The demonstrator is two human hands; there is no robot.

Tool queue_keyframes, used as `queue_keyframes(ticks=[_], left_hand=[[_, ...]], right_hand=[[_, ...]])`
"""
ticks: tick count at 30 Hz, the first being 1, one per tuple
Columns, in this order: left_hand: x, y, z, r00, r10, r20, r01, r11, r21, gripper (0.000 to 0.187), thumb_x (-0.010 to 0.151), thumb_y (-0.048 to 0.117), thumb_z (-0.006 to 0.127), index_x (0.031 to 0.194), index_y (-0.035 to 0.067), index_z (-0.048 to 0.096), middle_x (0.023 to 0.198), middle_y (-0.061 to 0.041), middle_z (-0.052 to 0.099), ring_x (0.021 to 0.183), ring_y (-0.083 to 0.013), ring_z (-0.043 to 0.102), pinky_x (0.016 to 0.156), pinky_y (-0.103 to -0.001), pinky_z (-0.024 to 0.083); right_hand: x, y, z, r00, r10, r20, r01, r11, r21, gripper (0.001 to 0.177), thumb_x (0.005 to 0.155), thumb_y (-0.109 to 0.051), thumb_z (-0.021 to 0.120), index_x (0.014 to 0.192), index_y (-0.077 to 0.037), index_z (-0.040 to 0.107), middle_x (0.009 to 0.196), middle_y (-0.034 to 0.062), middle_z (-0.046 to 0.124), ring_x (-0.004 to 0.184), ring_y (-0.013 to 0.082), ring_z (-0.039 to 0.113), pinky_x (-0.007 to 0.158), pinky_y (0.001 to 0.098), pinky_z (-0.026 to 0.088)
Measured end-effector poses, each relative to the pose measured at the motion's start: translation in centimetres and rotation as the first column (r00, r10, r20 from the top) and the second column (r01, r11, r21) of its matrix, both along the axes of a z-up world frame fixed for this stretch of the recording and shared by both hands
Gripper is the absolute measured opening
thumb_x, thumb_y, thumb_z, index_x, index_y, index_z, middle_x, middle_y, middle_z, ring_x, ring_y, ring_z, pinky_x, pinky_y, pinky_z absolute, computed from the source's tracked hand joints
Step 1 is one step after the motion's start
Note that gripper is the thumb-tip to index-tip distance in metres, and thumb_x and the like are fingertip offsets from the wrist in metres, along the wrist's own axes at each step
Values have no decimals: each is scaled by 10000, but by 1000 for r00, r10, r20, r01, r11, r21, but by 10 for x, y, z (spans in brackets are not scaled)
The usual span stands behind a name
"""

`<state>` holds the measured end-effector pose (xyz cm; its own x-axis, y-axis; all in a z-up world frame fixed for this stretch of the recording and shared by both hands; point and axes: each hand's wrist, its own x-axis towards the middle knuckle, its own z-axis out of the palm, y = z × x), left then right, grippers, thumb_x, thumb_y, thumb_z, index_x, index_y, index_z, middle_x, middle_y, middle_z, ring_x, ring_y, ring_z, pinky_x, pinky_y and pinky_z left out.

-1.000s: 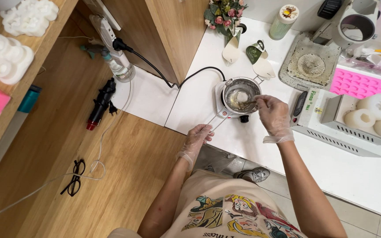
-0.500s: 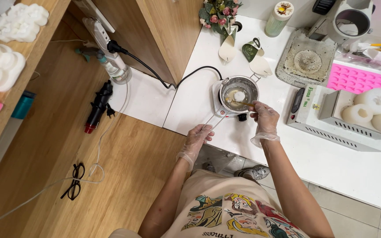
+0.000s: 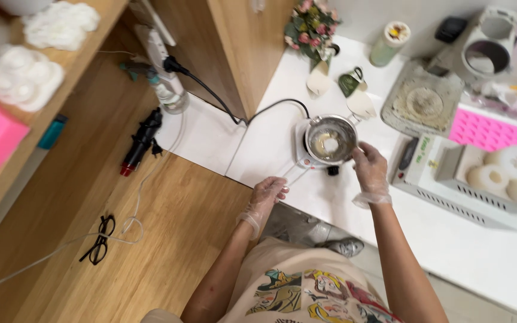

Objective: Stirring melting wax in a pot and organizing silicone candle molds on a shelf.

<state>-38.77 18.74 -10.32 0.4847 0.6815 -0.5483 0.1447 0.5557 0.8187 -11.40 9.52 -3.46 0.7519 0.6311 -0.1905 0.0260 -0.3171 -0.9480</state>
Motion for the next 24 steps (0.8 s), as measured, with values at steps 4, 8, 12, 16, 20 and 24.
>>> queue_keyframes(ticks=[4, 8, 12, 16, 20, 24], left_hand=[[-12, 9, -37, 996, 30, 82, -32, 999, 15, 263, 962, 324, 666, 1081, 95, 717, 880, -24, 739, 711, -74, 623, 632, -220, 477], [-30, 11, -35, 994, 65, 86, -67, 998, 15, 266, 969, 320, 658, 1092, 90, 710, 890, -19, 741, 711, -83, 642, 658, -227, 533], [-54, 6, -40, 989, 118, 85, -124, 989, 76, 282, 986, 343, 640, 1088, 91, 714, 884, -5, 739, 720, -71, 631, 662, -212, 517], [-77, 5, -41, 980, 199, 25, -200, 974, 107, 284, 984, 355, 633, 1031, 95, 736, 836, 9, 725, 680, -59, 608, 609, -215, 484], [-98, 6, -50, 942, 335, 2, -333, 936, 117, 276, 978, 345, 642, 981, 88, 742, 784, 6, 717, 631, -69, 617, 557, -237, 483], [-106, -20, -49, 852, 522, 30, -522, 848, 89, 239, 964, 324, 668, 982, 100, 750, 772, 3, 720, 619, -77, 620, 553, -245, 491]], right_hand=[[2, -1, -1, 950, 145, 278, -61, 956, -288, 608, 991, -391, 605, 1469, -29, 507, 1067, 202, 745, 977, 326, 687, 895, 423, 523], [5, -6, 2, 834, 223, 505, -8, 919, -394, 674, 1014, -479, 562, 1520, -45, 467, 1252, 252, 665, 1140, 426, 631, 967, 499, 484], [7, -16, 18, 737, 187, 649, 68, 935, -347, 677, 1074, -493, 555, 1512, 19, 489, 1294, 277, 610, 1115, 402, 619, 1001, 508, 466], [15, -18, 24, 673, 19, 739, -2, 1000, -23, 689, 1090, -460, 590, 1498, 85, 482, 1275, 281, 577, 1096, 385, 594, 1002, 496, 465], [53, 18, 2, 628, -1, 778, -191, 969, 155, 670, 1091, -378, 655, 1464, 140, 451, 1237, 296, 556, 1035, 341, 585, 947, 437, 489], [67, 87, -23, 725, 36, 688, -330, 895, 301, 588, 1069, -274, 672, 1405, 151, 444, 1219, 265, 600, 1127, 324, 619, 977, 441, 507]])
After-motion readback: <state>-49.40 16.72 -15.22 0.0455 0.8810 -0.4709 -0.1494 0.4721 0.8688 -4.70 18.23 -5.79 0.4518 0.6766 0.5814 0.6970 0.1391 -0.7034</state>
